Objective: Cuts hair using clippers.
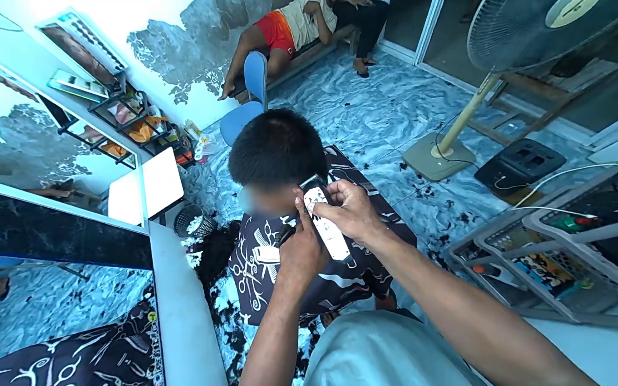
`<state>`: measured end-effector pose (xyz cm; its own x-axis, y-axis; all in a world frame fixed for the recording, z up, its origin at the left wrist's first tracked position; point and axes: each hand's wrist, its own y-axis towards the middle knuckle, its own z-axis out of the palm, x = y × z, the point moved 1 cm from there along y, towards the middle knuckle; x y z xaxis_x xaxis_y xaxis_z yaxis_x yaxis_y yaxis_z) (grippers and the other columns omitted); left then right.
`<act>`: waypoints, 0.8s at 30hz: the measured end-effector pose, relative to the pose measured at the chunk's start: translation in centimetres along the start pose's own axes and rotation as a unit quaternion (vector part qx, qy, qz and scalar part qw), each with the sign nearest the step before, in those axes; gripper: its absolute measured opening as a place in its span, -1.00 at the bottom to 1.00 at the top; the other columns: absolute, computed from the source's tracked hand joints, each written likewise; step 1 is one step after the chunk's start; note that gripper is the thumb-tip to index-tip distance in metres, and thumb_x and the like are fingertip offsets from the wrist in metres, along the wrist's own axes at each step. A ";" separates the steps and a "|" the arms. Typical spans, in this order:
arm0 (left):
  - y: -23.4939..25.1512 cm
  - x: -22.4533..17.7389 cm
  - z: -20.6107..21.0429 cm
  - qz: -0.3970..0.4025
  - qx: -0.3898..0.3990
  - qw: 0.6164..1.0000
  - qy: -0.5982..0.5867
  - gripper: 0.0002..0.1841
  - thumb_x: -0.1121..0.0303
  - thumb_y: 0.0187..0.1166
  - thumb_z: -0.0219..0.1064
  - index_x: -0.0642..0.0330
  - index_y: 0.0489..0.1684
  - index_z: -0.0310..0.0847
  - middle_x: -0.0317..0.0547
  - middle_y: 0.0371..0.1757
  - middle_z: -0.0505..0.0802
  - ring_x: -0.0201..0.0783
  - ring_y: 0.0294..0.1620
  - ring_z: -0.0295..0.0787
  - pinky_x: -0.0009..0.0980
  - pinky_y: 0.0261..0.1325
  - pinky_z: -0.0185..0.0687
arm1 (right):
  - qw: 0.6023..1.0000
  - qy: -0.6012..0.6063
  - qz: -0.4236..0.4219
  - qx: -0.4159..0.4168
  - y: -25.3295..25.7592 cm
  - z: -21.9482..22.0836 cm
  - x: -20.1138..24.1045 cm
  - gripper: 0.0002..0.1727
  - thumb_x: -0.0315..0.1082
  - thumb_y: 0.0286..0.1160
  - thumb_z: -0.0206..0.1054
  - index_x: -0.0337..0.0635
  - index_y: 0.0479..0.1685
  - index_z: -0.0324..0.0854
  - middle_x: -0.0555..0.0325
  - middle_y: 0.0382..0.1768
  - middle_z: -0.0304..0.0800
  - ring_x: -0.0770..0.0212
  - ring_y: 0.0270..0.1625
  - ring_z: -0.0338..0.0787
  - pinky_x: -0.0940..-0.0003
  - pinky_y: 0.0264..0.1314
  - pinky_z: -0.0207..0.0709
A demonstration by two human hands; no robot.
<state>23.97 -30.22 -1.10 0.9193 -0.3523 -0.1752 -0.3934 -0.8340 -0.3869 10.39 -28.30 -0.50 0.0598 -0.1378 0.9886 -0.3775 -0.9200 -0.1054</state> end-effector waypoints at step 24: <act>0.0 0.2 0.4 0.014 -0.008 1.000 -0.020 0.00 -0.03 0.52 0.30 0.13 0.93 -0.24 0.12 0.40 0.75 0.13 0.10 0.87 0.19 0.10 0.73 | 0.996 -0.090 -0.026 0.011 -0.1 -0.2 1.2 -0.53 -0.11 0.20 0.64 -0.12 0.04 0.63 0.12 -0.30 0.84 0.19 -0.34 0.84 0.10 -0.27 0.77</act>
<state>24.12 -30.17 -1.50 0.9064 -0.3589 -0.2229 -0.4191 -0.8303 -0.3674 10.31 -28.26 0.75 0.2432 -0.1519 0.9580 -0.3489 -0.9352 -0.0597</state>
